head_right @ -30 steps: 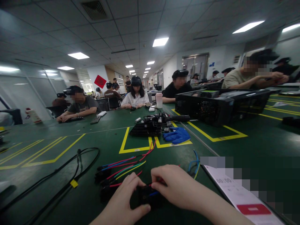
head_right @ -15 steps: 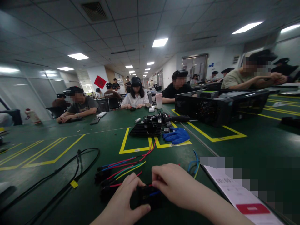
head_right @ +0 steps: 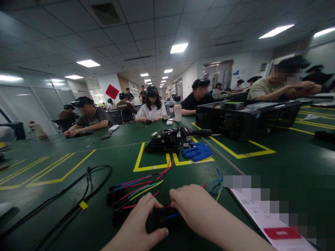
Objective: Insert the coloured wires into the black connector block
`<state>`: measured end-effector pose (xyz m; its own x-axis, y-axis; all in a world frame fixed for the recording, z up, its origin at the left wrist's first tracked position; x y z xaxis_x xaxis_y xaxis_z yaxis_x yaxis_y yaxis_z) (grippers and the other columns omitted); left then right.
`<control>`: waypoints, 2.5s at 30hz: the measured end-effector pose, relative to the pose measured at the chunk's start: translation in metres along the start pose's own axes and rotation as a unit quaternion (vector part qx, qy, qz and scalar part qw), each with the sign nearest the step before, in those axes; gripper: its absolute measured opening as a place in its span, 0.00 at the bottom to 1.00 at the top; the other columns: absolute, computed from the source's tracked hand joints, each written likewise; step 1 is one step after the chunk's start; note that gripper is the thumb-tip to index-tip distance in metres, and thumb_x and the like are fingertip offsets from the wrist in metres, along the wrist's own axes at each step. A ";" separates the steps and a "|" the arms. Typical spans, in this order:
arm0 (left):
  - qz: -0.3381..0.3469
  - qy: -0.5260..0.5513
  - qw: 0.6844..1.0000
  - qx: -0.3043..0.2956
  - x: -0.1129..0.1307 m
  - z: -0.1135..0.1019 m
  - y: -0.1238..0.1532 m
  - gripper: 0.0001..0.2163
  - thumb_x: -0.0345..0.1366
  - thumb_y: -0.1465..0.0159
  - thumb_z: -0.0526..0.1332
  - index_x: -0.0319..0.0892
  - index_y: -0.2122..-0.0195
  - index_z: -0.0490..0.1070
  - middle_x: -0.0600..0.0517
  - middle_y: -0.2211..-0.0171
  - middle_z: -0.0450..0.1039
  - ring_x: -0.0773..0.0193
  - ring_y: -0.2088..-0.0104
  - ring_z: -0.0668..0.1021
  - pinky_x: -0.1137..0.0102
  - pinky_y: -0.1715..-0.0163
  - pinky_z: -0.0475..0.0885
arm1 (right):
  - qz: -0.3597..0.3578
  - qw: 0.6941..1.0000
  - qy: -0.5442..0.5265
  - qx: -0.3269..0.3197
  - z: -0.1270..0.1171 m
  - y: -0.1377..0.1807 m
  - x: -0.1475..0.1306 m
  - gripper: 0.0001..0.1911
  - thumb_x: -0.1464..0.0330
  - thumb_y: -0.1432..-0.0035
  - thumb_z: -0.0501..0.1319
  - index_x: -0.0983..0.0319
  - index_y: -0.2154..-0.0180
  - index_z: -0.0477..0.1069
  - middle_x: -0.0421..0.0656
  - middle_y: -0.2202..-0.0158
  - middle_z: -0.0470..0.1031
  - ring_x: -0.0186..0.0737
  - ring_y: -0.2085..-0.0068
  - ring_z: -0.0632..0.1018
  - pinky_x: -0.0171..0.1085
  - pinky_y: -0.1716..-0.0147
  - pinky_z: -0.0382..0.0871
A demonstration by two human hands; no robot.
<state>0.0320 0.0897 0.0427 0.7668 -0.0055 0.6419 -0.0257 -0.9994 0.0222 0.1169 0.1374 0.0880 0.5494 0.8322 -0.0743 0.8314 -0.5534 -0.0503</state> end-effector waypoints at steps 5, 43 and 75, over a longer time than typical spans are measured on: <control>-0.004 0.000 1.000 0.001 -0.001 0.000 0.000 0.15 0.35 0.48 0.67 0.45 0.59 0.66 0.52 0.55 0.65 0.55 0.52 0.67 0.66 0.52 0.62 | -0.048 0.999 0.018 0.018 -0.004 -0.001 -0.011 0.08 0.76 0.43 0.56 0.60 0.70 0.72 0.42 0.71 0.78 0.43 0.69 0.78 0.36 0.72 0.61; 0.001 -0.006 1.000 0.015 -0.001 0.000 0.001 0.15 0.35 0.48 0.66 0.44 0.60 0.66 0.52 0.56 0.64 0.56 0.54 0.67 0.66 0.54 0.63 | -0.063 0.997 0.015 0.040 -0.003 -0.002 -0.011 0.09 0.77 0.44 0.57 0.61 0.70 0.73 0.41 0.70 0.78 0.43 0.68 0.77 0.37 0.70 0.62; -0.009 -0.004 1.000 0.011 -0.007 0.002 0.000 0.15 0.37 0.47 0.67 0.45 0.59 0.67 0.50 0.54 0.64 0.52 0.49 0.64 0.62 0.49 0.60 | -0.041 0.988 -0.146 0.040 0.001 -0.003 -0.015 0.05 0.72 0.42 0.57 0.60 0.70 0.69 0.40 0.68 0.70 0.40 0.63 0.71 0.37 0.68 0.61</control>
<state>0.0282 0.0895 0.0370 0.7716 0.0132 0.6360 0.0034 -0.9999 0.0166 0.1065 0.1265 0.0886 0.4240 0.8356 -0.3494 0.8566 -0.4952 -0.1449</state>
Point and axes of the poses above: each hand's wrist, its own y-axis away from the middle knuckle, its own z-axis out of the palm, x = y × z, the point moved 10 cm from there along -y, towards the middle knuckle
